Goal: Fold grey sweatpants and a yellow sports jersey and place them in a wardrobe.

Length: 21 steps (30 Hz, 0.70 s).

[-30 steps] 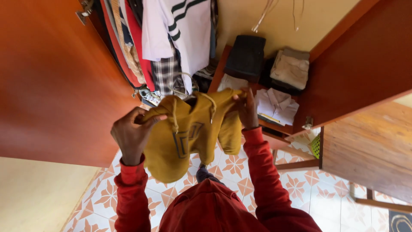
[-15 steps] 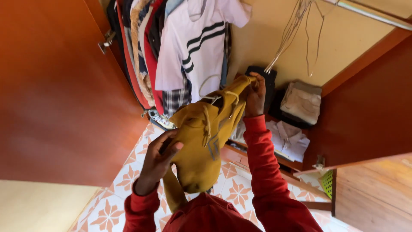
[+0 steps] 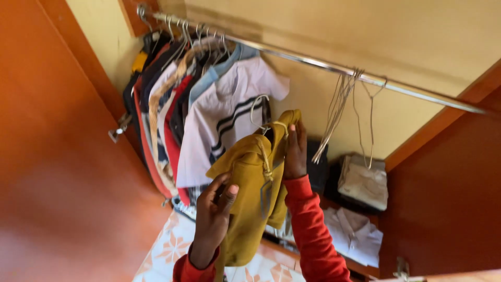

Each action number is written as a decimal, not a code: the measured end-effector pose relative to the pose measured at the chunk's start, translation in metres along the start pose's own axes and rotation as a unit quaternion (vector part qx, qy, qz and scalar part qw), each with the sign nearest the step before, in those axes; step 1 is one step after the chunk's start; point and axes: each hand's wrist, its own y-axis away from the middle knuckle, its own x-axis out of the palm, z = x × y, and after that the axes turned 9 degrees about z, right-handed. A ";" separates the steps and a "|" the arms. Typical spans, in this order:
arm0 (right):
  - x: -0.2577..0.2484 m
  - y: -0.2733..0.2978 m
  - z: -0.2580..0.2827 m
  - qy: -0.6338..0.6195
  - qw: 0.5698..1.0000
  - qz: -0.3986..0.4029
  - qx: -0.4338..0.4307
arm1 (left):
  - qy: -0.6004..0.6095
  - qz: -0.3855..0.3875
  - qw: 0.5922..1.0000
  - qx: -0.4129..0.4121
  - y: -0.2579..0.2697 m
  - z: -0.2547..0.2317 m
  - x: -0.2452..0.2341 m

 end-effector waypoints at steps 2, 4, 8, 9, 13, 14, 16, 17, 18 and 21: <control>0.003 -0.022 0.000 0.017 1.000 0.010 -0.005 | 0.014 0.007 1.000 -0.017 -0.026 0.001 0.001; 0.007 -0.049 -0.004 -0.037 0.997 -0.001 0.065 | 0.051 0.009 0.998 0.033 -0.055 0.008 0.001; 0.018 -0.098 -0.017 -0.105 0.991 -0.005 0.080 | 0.000 -0.010 0.998 0.067 -0.116 0.034 -0.001; 0.022 -0.112 -0.020 -0.111 0.992 0.003 0.057 | 0.037 -0.013 0.996 0.084 -0.134 0.042 0.001; 0.011 -0.148 -0.060 0.002 0.999 0.015 -0.048 | 0.041 -0.005 0.995 0.095 -0.174 0.038 0.008; 0.001 -0.158 -0.077 0.004 0.999 0.013 -0.050 | 0.042 -0.002 0.995 0.096 -0.181 0.042 0.008; -0.019 -0.178 -0.113 -0.024 0.999 0.000 -0.047 | 0.007 0.014 0.998 0.067 -0.195 0.049 0.007; -0.013 -0.184 -0.109 -0.025 0.998 -0.004 -0.051 | 0.005 0.018 0.997 0.069 -0.205 0.056 0.005; -0.009 -0.188 -0.106 -0.099 0.995 -0.025 -0.005 | 0.034 0.025 0.998 0.040 -0.212 0.063 0.004; -0.015 -0.205 -0.125 -0.174 0.983 -0.047 0.035 | 0.024 0.026 0.999 0.016 -0.230 0.063 0.002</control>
